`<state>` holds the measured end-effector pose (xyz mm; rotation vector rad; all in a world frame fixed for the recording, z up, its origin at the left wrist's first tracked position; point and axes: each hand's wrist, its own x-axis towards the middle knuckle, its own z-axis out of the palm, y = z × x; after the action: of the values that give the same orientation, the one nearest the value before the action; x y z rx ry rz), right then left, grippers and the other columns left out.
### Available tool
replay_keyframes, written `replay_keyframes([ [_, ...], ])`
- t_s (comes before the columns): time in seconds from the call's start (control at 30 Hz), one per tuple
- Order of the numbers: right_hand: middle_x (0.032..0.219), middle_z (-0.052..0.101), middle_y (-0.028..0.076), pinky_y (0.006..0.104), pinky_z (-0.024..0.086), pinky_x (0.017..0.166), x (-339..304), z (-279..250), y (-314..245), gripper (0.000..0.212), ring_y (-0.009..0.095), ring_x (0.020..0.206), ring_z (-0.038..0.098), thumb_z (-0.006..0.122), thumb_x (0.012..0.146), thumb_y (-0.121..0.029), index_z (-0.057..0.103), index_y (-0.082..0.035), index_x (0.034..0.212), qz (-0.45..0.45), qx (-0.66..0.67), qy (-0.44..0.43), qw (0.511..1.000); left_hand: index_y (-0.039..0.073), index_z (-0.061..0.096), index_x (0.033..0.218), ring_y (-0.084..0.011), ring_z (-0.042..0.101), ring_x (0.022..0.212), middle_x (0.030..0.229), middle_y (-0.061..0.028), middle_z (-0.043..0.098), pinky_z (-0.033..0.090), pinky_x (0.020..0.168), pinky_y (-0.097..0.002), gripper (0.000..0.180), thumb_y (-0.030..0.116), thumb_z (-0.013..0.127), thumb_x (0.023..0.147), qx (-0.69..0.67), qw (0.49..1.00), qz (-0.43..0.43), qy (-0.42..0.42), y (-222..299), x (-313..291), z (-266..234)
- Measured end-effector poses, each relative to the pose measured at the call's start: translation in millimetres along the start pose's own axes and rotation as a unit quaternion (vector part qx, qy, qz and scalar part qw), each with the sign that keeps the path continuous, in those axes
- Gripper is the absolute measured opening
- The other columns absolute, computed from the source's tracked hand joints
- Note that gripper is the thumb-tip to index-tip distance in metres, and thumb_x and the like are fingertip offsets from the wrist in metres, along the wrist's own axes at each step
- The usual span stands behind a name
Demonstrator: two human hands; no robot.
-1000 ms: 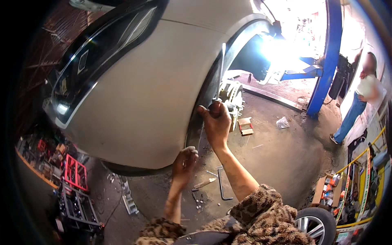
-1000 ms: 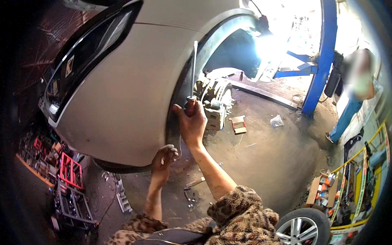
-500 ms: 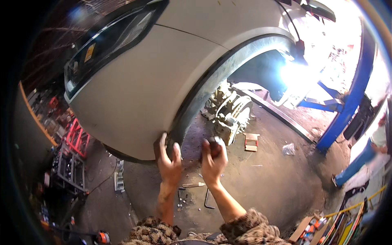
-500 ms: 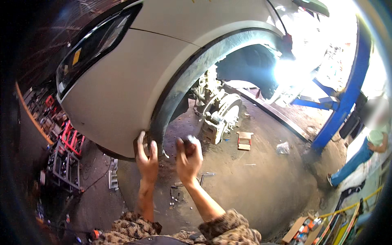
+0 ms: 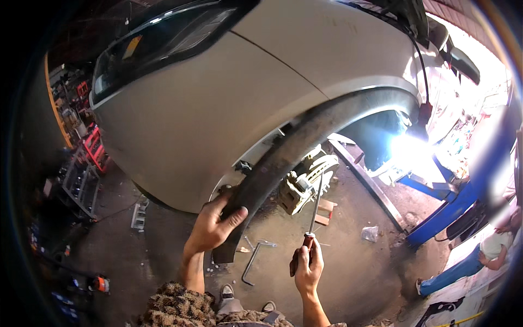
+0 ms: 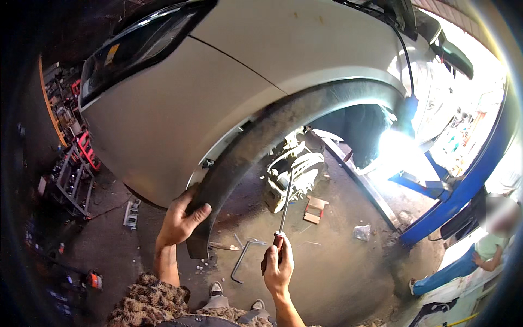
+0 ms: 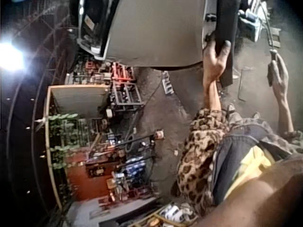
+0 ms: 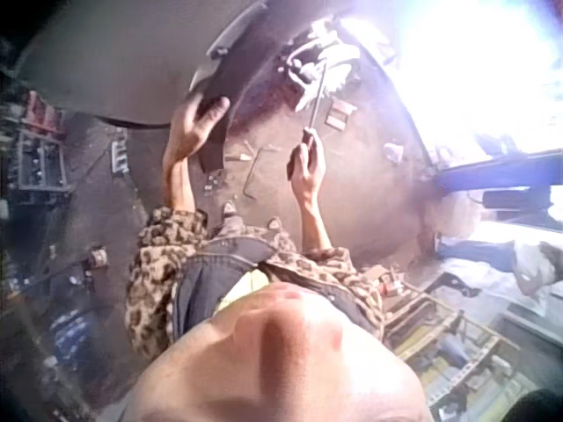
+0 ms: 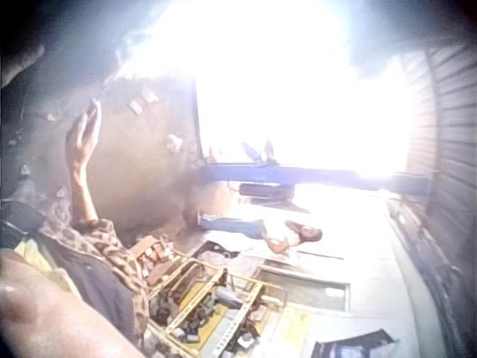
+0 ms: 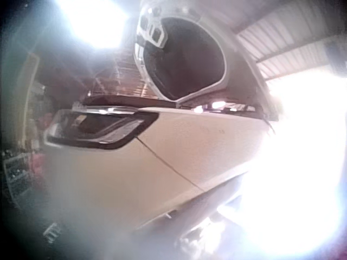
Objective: The person uses a flathead screwdriver to pry and adjust a plastic trim piece along the edge of a car's wheel arch. They repeatedly insert the tool between the trim and the body panel to loosen or reposition the component, working along the curve of the fender in a garage setting.
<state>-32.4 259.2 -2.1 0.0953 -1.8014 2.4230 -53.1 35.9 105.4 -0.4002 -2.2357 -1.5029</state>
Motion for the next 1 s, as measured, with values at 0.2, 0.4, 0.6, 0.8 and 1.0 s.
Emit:
replay_keyframes([
  [0.2, 0.074, 0.051, 0.002, 0.0186, 0.036, 0.043, 7.2, 22.6, -3.5, 0.036, 0.004, 0.05, 0.042, 0.045, 0.093, -0.008, 0.04, 0.003, 0.128, -0.163, -0.127, 0.006, 0.979, 0.001, 0.05, 0.122, -0.0208, 0.055, 0.095, 0.105, -0.0146, 0.06, 0.044, 0.083, -0.035, 0.047, 0.028, 0.064, 0.086, -0.122, 0.976, -0.058, -0.171, -27.9, 0.1, -9.0],
  [0.4, 0.073, 0.052, 0.003, 0.0196, 0.037, 0.044, 21.5, 64.7, 8.3, 0.042, 0.005, 0.051, 0.045, 0.047, 0.095, -0.017, 0.04, 0.009, 0.127, -0.208, -0.13, 0.122, 0.962, 0.0, 0.047, 0.126, -0.0321, 0.058, 0.095, 0.106, -0.0204, 0.058, 0.045, 0.081, -0.0382, 0.047, 0.019, 0.062, 0.085, -0.147, 0.951, 0.035, -0.271, -20.8, 7.0, -4.5],
  [0.6, 0.082, 0.061, 0.008, 0.0229, 0.046, 0.058, 44.8, 99.2, 28.8, 0.038, 0.011, 0.066, 0.055, 0.045, 0.093, -0.007, 0.042, 0.008, 0.128, -0.33, -0.168, 0.262, 0.891, 0.0, 0.035, 0.134, -0.0326, 0.059, 0.085, 0.099, -0.0199, 0.056, 0.046, 0.074, -0.0405, 0.058, 0.016, 0.061, 0.085, -0.168, 0.93, 0.111, -0.306, -22.9, 12.6, -8.1],
  [0.8, 0.09, 0.063, 0.01, 0.0223, 0.046, 0.06, 42.0, 109.1, 27.2, 0.039, 0.01, 0.068, 0.055, 0.047, 0.09, -0.002, 0.045, 0.007, 0.129, -0.24, -0.185, 0.347, 0.888, -0.002, 0.039, 0.132, -0.0297, 0.059, 0.084, 0.098, -0.0184, 0.056, 0.047, 0.071, -0.0362, 0.059, 0.017, 0.065, 0.083, -0.182, 0.917, 0.139, -0.326, -36.1, 22.0, -11.6],
  [1.0, 0.092, 0.065, 0.011, 0.0236, 0.047, 0.064, 40.2, 127.5, 15.7, 0.041, 0.012, 0.074, 0.057, 0.049, 0.09, -0.005, 0.045, 0.007, 0.129, -0.279, -0.195, 0.347, 0.874, -0.003, 0.043, 0.131, -0.0291, 0.056, 0.095, 0.108, -0.0191, 0.053, 0.046, 0.079, -0.0361, 0.057, 0.015, 0.066, 0.081, -0.17, 0.92, 0.211, -0.282, -42.3, 38.1, -15.7],
])
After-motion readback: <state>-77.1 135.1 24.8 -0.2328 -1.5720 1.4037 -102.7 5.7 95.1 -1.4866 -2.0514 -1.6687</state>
